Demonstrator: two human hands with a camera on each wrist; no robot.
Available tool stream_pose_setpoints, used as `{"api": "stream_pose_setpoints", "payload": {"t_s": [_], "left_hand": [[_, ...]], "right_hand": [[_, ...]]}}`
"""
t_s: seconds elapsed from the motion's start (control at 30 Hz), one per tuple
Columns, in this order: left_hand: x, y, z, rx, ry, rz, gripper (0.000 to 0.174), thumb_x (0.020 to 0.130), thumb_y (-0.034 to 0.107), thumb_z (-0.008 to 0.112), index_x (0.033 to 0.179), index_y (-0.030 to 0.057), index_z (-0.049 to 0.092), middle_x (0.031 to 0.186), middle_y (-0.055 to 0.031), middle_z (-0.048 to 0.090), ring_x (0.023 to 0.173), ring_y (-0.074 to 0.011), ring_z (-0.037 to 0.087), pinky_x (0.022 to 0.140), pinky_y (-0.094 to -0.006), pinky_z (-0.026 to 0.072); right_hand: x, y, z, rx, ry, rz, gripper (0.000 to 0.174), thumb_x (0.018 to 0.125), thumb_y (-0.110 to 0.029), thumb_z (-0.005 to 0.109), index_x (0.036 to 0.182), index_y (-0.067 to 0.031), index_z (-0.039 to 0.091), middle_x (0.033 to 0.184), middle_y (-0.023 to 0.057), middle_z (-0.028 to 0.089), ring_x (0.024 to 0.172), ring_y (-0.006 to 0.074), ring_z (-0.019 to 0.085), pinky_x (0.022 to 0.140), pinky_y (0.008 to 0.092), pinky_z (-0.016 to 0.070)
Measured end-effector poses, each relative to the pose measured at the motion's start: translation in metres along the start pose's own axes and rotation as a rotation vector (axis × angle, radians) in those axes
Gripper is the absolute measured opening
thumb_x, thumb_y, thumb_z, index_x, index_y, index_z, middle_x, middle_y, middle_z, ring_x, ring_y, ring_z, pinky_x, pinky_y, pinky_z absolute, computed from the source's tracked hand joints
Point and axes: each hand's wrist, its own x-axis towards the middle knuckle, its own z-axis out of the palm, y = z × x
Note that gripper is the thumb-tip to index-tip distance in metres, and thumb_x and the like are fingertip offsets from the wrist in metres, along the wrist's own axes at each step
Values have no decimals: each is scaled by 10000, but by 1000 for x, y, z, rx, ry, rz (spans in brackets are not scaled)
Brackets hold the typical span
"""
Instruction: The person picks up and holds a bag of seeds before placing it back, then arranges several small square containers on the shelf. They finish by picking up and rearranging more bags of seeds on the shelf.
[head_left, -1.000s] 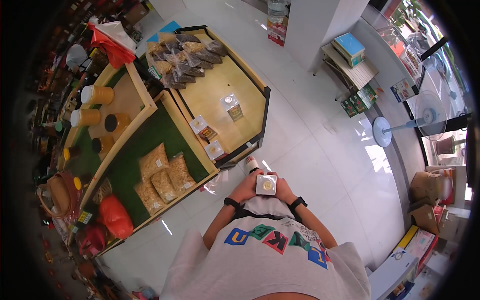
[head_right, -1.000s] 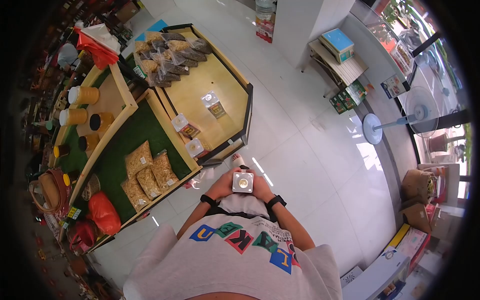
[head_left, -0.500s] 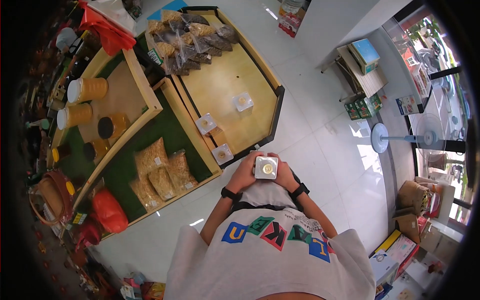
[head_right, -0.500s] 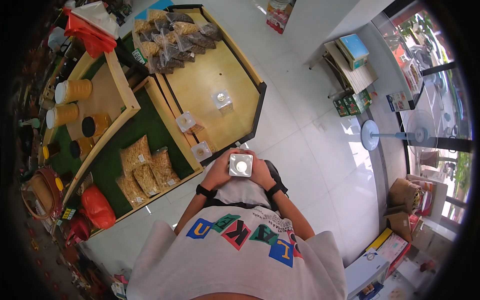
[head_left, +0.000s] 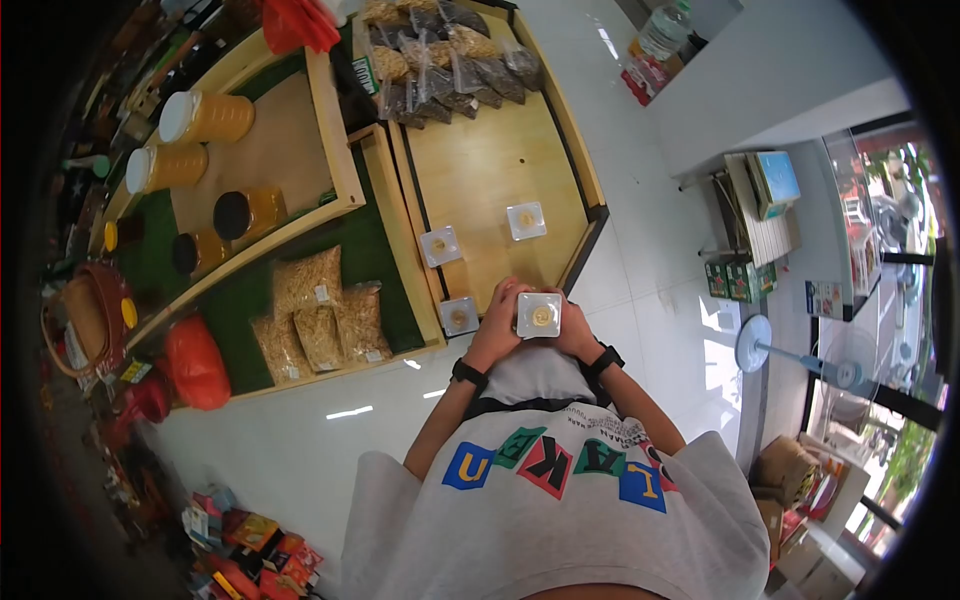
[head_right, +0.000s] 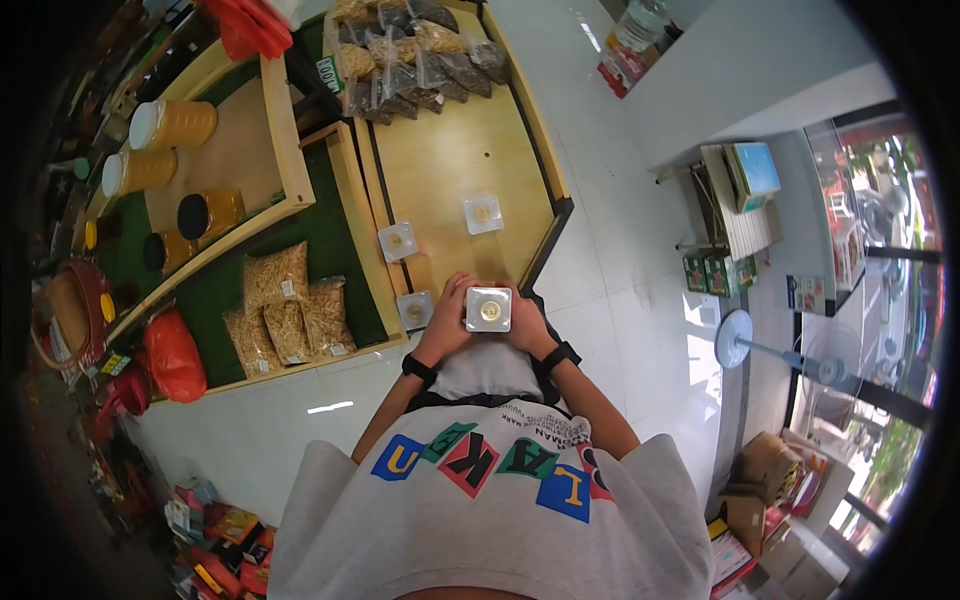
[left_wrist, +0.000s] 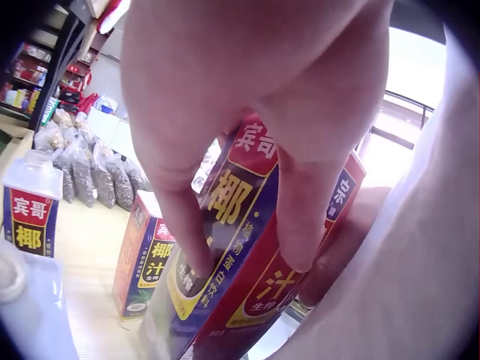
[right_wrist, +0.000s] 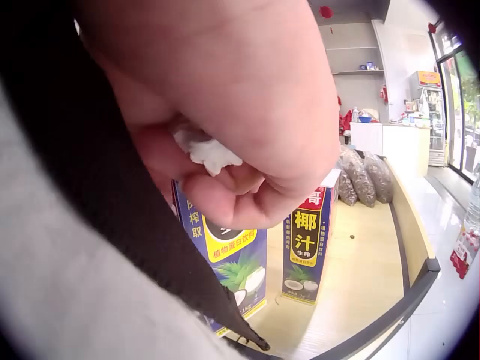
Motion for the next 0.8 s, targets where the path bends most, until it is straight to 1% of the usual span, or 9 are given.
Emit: {"api": "stream_pose_setpoints", "payload": {"t_s": [0.1,0.2,0.3,0.33,0.43,0.53,0.67,0.77,0.8], "left_hand": [[17,3,3,-19,35,-60,612,659,34,735,1223,47,497,1255,-178,485,1204,-385,485,1013,-414,425],[28,0,8,-13,82,-140,610,666,16,725,1232,63,503,1221,-172,503,1167,-380,509,1001,-411,435],[36,-12,26,17,118,-222,598,704,11,712,1260,73,501,1215,-170,534,1159,-370,523,986,-408,446],[41,-21,31,6,122,-205,599,709,9,709,1265,76,500,1219,-179,536,1163,-370,522,986,-406,446],[46,-38,49,-25,95,-259,604,711,-19,692,1274,64,491,1223,-198,539,1172,-376,518,994,-404,439],[49,-43,63,-15,101,-325,610,703,-54,671,1274,35,476,1213,-206,544,1175,-386,512,1001,-407,428],[41,-62,84,-13,97,-401,625,690,-81,654,1276,4,456,1229,-212,539,1187,-397,501,1011,-415,414],[34,-74,85,-10,32,-400,621,690,-79,660,1272,4,462,1257,-218,528,1191,-402,501,1009,-415,417],[34,-79,86,-17,34,-377,660,690,-95,644,1305,12,429,1275,-221,516,1201,-407,492,1008,-417,419]], "right_hand": [[23,10,-11,-76,-107,31,762,685,-233,790,1310,-21,409,992,212,670,867,416,651,764,463,532],[43,20,-21,-107,-143,-38,767,688,-246,789,1314,-21,408,991,216,670,865,417,651,759,466,532],[57,28,-30,-90,-190,54,682,758,-211,719,1332,-29,400,964,232,669,859,421,651,752,480,527],[60,32,-31,-51,-177,58,648,769,-183,696,1328,-38,401,929,242,668,855,421,650,745,485,522],[65,60,-27,-82,-228,67,645,756,-159,695,1319,-54,398,888,238,669,842,422,648,736,492,517],[67,74,-22,-101,-239,127,649,692,-123,724,1270,-83,429,900,234,669,847,432,643,722,484,525],[66,89,-19,-143,-297,162,670,697,-107,706,1289,-62,398,905,245,666,859,433,640,733,485,524],[62,93,-16,-165,-357,132,746,675,-117,737,1308,-33,351,852,255,660,837,429,644,734,490,522],[63,91,-17,-165,-361,123,763,669,-122,743,1311,-29,343,855,256,660,840,428,645,739,488,524]]}}
